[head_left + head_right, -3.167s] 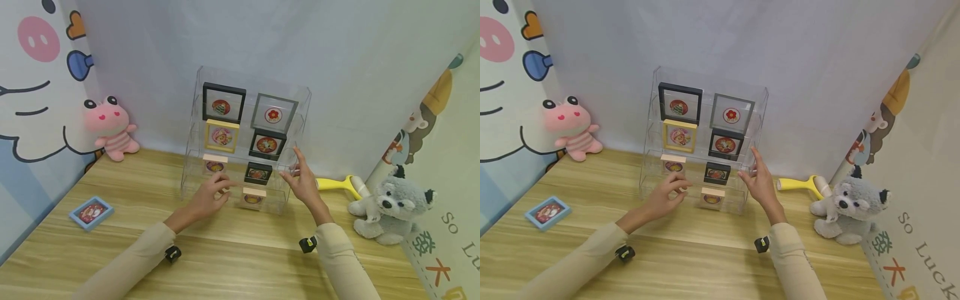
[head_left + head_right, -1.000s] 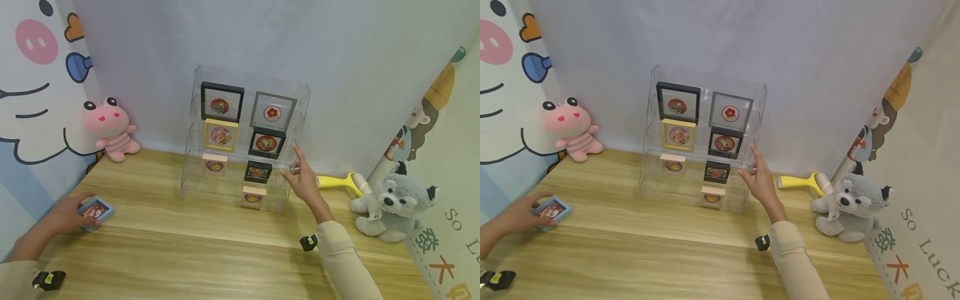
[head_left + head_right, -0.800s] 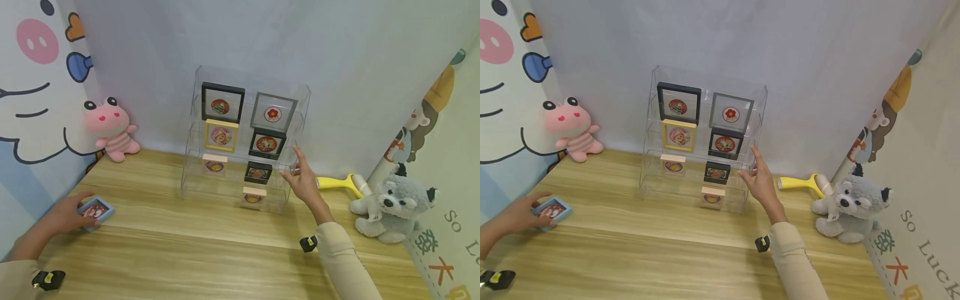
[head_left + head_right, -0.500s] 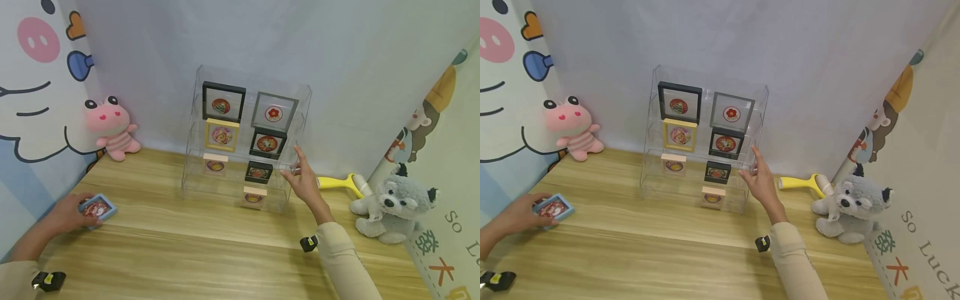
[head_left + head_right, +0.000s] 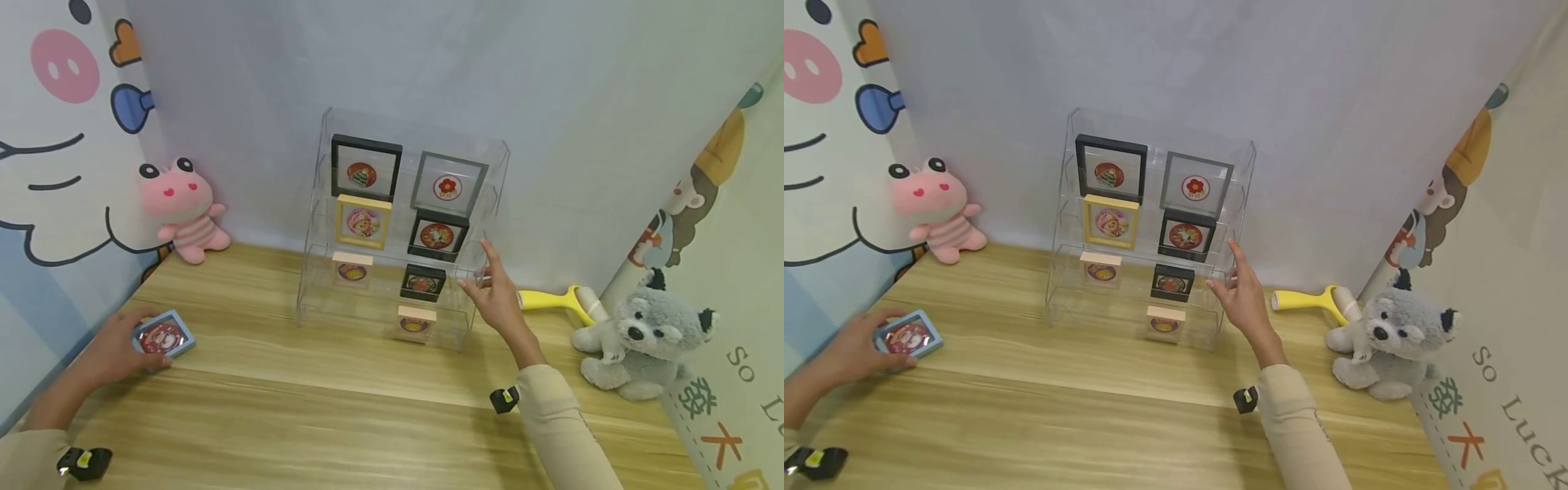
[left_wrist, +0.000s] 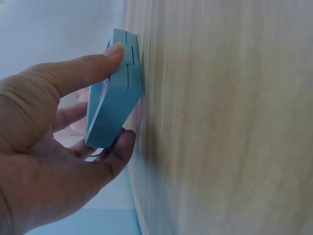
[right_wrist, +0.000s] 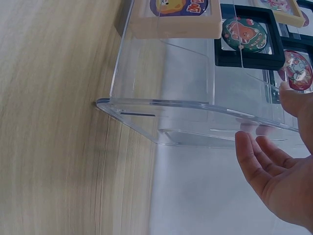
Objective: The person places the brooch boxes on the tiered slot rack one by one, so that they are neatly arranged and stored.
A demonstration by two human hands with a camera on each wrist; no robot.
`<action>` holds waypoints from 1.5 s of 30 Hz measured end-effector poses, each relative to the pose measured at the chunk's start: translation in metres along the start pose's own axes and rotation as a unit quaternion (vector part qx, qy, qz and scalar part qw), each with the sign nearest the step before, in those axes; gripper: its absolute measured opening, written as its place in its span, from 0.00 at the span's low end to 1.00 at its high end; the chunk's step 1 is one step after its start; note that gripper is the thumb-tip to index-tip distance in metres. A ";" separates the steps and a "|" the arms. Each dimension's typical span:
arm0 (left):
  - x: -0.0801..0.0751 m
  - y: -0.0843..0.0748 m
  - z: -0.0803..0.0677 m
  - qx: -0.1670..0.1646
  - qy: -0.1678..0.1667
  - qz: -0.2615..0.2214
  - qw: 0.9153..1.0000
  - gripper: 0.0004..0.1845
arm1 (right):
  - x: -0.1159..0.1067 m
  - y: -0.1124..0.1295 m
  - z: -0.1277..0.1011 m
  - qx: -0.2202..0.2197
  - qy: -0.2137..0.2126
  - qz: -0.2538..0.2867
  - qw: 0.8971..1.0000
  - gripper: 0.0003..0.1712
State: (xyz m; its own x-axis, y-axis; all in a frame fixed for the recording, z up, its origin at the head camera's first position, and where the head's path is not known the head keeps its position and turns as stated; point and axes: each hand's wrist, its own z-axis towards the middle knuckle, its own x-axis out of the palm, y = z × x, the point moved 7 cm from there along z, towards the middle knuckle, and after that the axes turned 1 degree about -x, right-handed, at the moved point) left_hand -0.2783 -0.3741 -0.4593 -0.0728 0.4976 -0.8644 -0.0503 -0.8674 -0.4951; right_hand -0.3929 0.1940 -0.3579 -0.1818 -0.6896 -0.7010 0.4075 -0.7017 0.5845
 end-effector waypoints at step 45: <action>-0.019 -0.039 0.001 0.128 -0.138 -0.038 0.981 0.28 | 0.000 -0.002 0.001 0.000 0.001 0.001 1.000 0.47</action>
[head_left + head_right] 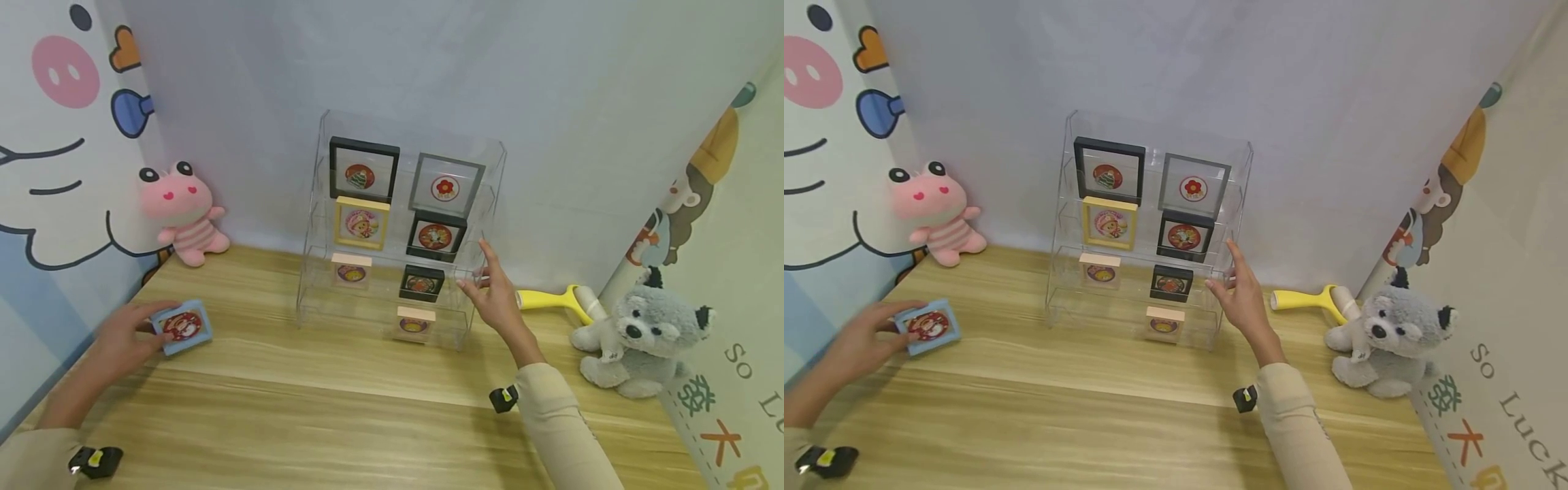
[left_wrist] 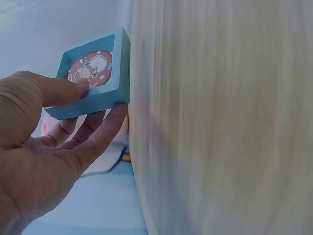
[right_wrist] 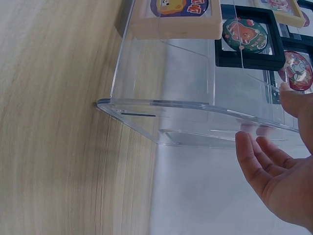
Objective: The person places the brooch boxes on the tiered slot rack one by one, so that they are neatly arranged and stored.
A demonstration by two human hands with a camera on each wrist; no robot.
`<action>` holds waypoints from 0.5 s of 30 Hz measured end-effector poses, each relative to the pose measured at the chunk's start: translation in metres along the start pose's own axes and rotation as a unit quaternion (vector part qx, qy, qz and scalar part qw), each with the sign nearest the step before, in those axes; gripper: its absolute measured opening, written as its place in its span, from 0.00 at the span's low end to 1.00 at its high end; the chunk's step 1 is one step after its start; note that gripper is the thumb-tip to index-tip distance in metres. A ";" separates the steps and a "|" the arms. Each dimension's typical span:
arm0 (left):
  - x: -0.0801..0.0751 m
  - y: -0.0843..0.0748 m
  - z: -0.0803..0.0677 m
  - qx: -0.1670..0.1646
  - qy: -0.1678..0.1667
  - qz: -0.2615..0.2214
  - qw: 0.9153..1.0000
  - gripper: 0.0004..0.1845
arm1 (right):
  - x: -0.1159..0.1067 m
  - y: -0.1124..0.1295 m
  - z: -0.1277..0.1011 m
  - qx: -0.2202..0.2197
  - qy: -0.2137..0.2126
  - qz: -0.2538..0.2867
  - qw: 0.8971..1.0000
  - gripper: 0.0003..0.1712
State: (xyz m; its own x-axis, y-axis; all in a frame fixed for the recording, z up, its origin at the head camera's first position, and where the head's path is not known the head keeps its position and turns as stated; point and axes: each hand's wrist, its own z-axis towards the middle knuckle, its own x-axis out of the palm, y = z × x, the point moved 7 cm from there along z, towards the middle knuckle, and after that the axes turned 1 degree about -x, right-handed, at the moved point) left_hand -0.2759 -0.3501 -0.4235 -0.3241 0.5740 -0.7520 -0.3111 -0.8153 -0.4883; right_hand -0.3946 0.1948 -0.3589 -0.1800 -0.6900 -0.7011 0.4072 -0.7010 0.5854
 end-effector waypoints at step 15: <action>0.022 -0.066 0.019 0.068 0.008 -0.069 0.995 0.27 | 0.000 0.000 0.000 0.001 -0.001 0.000 1.000 0.47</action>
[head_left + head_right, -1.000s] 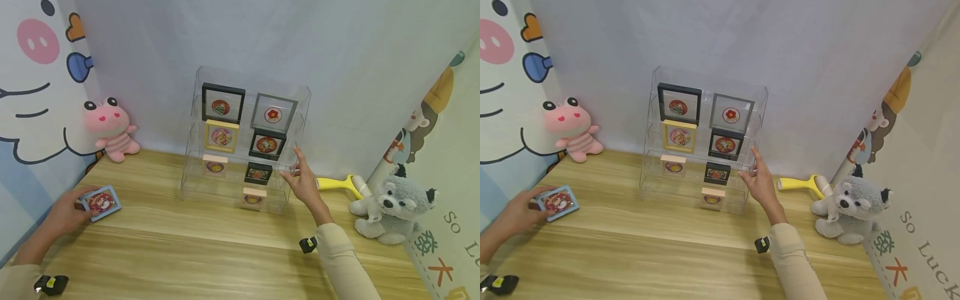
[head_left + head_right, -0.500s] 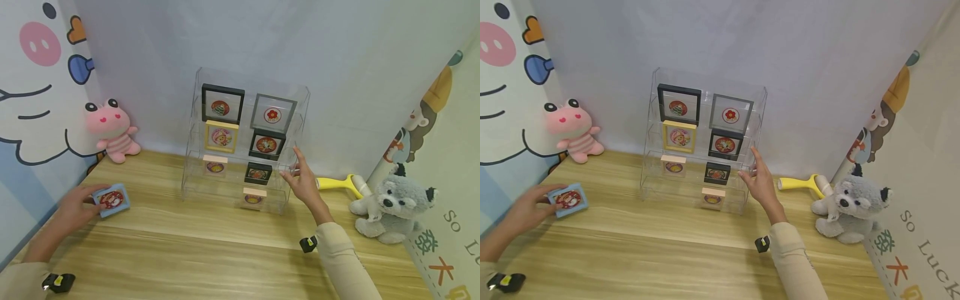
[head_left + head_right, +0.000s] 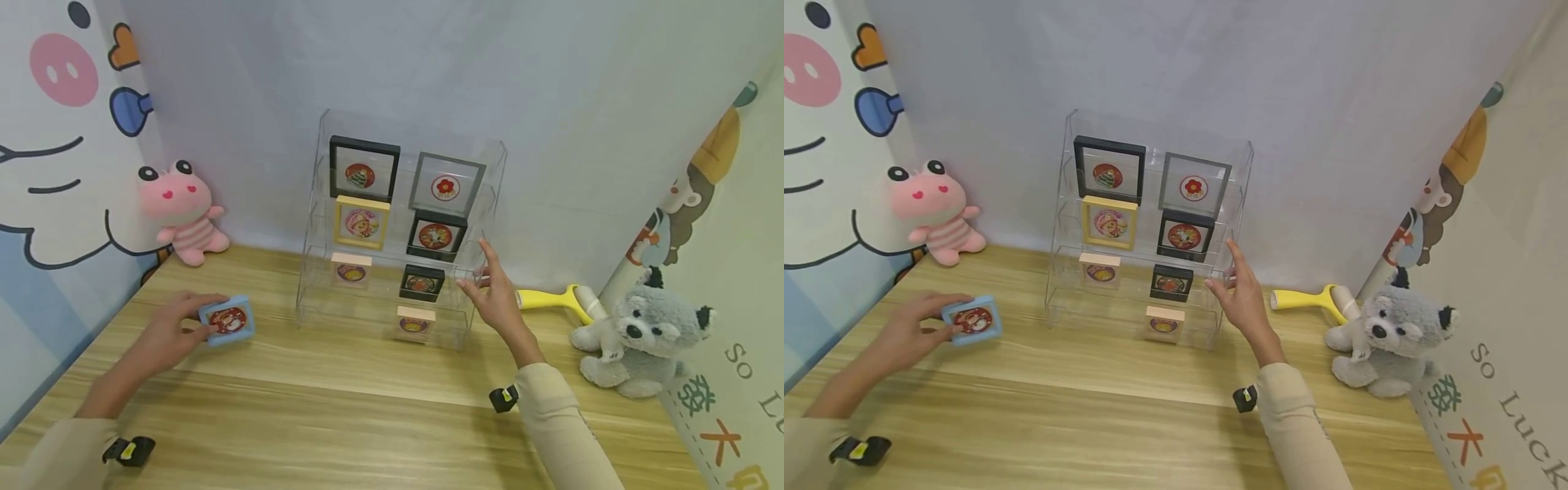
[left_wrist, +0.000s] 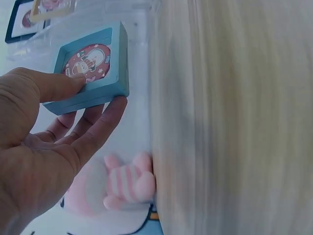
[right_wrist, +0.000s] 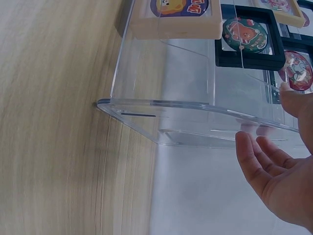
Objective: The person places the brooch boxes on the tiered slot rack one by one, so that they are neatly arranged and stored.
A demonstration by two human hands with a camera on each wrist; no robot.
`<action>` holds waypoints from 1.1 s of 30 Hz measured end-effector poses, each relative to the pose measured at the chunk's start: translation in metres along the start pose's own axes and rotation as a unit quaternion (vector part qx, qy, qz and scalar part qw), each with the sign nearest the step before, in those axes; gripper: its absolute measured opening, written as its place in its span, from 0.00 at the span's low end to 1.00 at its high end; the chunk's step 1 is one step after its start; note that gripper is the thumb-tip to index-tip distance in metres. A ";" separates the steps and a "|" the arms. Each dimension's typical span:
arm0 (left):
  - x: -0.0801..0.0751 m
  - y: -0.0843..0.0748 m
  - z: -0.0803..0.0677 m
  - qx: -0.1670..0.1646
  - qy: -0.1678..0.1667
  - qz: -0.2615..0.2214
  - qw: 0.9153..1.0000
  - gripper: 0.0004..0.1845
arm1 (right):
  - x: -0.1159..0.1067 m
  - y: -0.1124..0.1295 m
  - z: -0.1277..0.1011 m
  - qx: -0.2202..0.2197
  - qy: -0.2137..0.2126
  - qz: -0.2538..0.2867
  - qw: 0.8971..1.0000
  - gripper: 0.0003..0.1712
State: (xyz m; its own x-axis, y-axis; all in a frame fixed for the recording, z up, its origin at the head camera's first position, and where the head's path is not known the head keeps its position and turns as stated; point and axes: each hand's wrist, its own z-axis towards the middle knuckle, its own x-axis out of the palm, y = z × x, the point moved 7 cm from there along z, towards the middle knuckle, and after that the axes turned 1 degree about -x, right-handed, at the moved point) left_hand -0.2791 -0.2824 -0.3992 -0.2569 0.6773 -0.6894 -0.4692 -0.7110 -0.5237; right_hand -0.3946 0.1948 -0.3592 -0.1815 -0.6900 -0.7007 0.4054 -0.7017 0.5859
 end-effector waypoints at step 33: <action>0.098 -0.098 0.095 0.105 0.102 -0.083 0.986 0.23 | 0.000 0.000 0.000 -0.002 0.002 0.008 1.000 0.47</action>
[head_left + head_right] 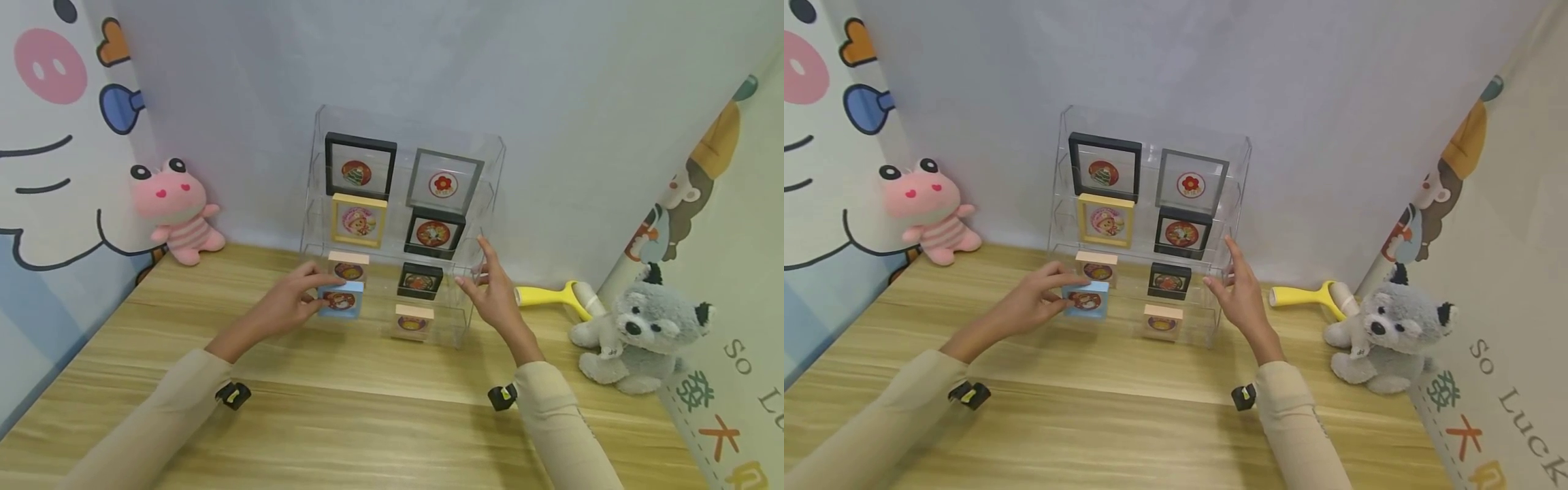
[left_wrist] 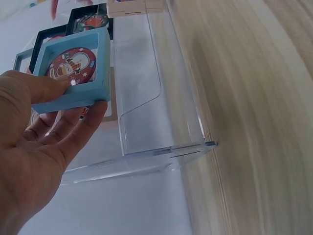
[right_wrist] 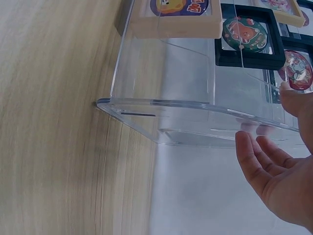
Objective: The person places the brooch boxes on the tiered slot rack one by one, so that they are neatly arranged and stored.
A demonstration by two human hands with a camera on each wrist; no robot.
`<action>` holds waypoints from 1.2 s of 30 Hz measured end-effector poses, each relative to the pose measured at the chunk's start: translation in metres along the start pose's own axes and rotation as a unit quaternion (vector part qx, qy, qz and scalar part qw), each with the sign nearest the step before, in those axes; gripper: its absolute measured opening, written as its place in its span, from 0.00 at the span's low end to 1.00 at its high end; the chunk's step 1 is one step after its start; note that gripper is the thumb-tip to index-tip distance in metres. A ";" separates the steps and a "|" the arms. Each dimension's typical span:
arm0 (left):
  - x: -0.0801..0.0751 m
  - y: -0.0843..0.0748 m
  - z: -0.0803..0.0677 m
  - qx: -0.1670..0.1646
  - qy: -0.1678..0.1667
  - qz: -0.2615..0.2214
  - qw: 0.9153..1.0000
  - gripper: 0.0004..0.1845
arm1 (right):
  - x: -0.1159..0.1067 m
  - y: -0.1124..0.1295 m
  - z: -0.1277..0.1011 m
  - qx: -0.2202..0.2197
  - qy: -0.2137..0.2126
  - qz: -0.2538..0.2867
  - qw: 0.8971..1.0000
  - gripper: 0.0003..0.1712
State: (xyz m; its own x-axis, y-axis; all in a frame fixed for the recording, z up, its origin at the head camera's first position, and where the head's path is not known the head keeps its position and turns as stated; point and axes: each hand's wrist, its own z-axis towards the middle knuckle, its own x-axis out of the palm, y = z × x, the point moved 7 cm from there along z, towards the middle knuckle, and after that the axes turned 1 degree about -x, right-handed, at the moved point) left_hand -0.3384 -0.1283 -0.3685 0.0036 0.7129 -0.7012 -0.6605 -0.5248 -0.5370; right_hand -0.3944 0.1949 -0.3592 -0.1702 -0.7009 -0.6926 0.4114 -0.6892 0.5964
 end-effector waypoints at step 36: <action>0.038 0.022 0.006 0.003 0.008 0.134 0.991 0.18 | 0.000 0.000 0.000 -0.003 -0.005 -0.011 1.000 0.47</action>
State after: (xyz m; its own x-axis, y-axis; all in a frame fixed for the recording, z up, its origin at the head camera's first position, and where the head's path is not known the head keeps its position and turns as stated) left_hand -0.3571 -0.1101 -0.4041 -0.1606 0.5414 -0.8253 -0.6436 -0.6914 -0.3283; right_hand -0.3940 0.1950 -0.3588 -0.1878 -0.6866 -0.7024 0.4135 -0.7039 0.5775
